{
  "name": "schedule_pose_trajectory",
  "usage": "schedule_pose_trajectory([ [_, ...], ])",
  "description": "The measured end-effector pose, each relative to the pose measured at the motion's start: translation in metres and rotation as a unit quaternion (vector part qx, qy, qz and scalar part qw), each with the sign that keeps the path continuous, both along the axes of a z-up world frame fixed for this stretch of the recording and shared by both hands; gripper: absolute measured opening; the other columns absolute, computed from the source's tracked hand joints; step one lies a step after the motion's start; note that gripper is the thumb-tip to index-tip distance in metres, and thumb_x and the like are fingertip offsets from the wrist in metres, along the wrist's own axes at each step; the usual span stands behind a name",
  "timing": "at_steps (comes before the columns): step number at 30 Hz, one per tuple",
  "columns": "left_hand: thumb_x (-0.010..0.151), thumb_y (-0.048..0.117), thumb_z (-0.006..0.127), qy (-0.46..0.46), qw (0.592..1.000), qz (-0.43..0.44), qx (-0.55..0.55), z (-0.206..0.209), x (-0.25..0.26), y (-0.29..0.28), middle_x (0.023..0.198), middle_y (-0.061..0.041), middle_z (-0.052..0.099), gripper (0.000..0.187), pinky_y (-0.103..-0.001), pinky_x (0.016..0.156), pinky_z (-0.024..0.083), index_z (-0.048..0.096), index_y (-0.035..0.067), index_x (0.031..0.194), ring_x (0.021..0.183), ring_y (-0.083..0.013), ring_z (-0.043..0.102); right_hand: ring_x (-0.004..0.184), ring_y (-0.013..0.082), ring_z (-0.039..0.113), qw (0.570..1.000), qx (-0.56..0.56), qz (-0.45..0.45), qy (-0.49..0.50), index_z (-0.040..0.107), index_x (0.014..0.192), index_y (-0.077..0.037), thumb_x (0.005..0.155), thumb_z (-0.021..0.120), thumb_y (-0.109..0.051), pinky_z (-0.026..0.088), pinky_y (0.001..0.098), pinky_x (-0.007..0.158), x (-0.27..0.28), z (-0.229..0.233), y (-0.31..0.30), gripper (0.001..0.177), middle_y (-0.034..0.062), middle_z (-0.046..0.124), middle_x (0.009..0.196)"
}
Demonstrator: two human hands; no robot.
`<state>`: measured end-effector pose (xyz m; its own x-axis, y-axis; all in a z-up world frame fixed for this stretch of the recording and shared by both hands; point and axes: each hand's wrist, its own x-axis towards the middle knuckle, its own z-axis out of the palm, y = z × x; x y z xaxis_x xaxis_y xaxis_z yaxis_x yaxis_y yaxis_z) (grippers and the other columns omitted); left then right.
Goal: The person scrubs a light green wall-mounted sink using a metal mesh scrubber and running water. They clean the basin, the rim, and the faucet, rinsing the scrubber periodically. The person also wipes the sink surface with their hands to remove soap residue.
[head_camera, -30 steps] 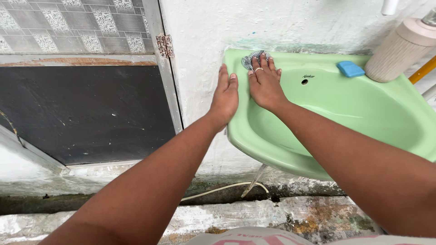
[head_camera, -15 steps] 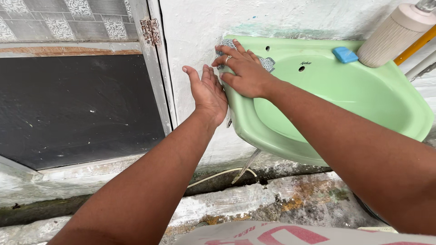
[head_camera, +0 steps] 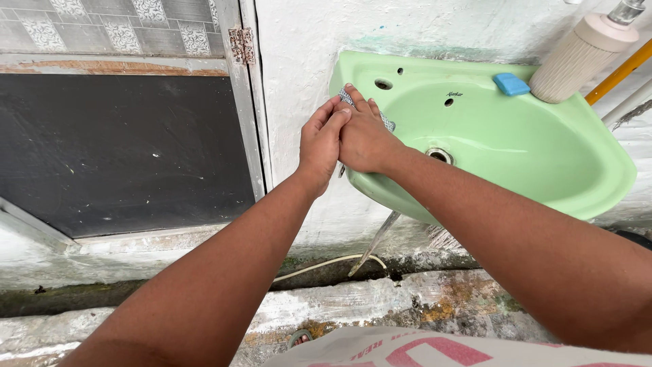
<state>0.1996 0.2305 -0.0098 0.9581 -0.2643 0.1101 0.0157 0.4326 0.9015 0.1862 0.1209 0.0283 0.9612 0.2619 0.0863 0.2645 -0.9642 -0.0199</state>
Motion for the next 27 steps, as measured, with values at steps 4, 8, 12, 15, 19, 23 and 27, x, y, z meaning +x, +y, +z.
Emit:
schedule_pose_trajectory([
  [4,0.094,0.022,0.059,-0.022,0.999,0.026,0.029,-0.005,-0.033,0.005,0.141,-0.015,0.061,0.054,-0.032,0.108,0.047,0.054,0.002,0.143,0.128,-0.0217,0.06,0.156,0.0397,0.005,1.0,-0.007,-0.006,0.016,0.061,0.129,-0.007,0.094,0.055,-0.021,0.014,0.0652,0.121,-0.036,0.002,0.01,0.039,0.0149,0.036,0.154],
  [8,0.093,0.019,0.059,-0.038,0.996,0.077,0.015,-0.012,-0.066,-0.002,0.127,-0.012,0.062,0.049,-0.032,0.101,0.049,0.056,0.004,0.139,0.116,-0.0194,0.06,0.153,0.0411,0.009,0.998,0.044,0.038,0.002,0.061,0.125,-0.007,0.093,0.056,-0.016,0.017,0.0637,0.119,-0.07,0.001,0.006,0.034,0.0138,0.037,0.152],
  [12,0.091,0.021,0.06,-0.033,0.989,0.14,0.037,-0.016,-0.102,-0.012,0.113,-0.009,0.061,0.045,-0.031,0.093,0.051,0.058,0.006,0.133,0.102,-0.0165,0.058,0.154,0.0356,0.015,0.996,0.036,0.081,-0.033,0.061,0.127,-0.007,0.091,0.058,-0.01,0.022,0.0575,0.122,-0.098,-0.006,-0.004,0.036,0.0098,0.045,0.149],
  [15,0.092,0.022,0.061,-0.025,0.986,0.158,0.044,-0.019,-0.133,-0.016,0.121,-0.01,0.061,0.045,-0.03,0.095,0.049,0.056,0.007,0.134,0.106,-0.0145,0.058,0.152,0.0314,0.022,0.992,0.031,0.104,-0.067,0.061,0.128,-0.006,0.092,0.058,-0.008,0.023,0.0562,0.121,-0.119,-0.016,-0.01,0.036,0.0105,0.053,0.143],
  [19,0.088,0.025,0.063,-0.072,0.975,0.19,0.087,-0.016,-0.165,-0.031,0.159,-0.004,0.039,0.043,-0.034,0.089,0.052,0.059,0.004,0.126,0.101,-0.015,0.057,0.147,0.0319,0.035,0.978,0.065,0.16,-0.118,0.066,0.123,-0.007,0.091,0.059,-0.008,0.027,0.0539,0.12,-0.149,-0.023,-0.035,0.033,0.0112,0.063,0.135],
  [23,0.092,0.046,0.058,-0.068,0.954,0.216,0.195,-0.007,-0.196,-0.059,0.168,-0.01,0.027,0.058,-0.037,0.106,0.044,0.059,0.007,0.135,0.123,-0.0268,0.051,0.123,0.0319,0.061,0.986,0.149,0.07,-0.026,0.068,0.119,-0.006,0.093,0.057,-0.011,0.036,0.0435,0.124,-0.169,-0.016,-0.056,0.029,0.0091,0.068,0.129],
  [27,0.101,0.056,0.036,-0.137,0.894,0.202,0.377,-0.003,-0.224,-0.089,0.166,-0.018,0.023,0.07,-0.052,0.121,0.007,0.052,0.007,0.148,0.154,-0.0358,0.014,0.115,0.0385,0.062,0.98,0.128,0.118,-0.094,0.071,0.113,-0.003,0.094,0.061,-0.016,0.043,0.0451,0.111,-0.194,-0.021,-0.097,0.024,0.0174,0.066,0.127],
])
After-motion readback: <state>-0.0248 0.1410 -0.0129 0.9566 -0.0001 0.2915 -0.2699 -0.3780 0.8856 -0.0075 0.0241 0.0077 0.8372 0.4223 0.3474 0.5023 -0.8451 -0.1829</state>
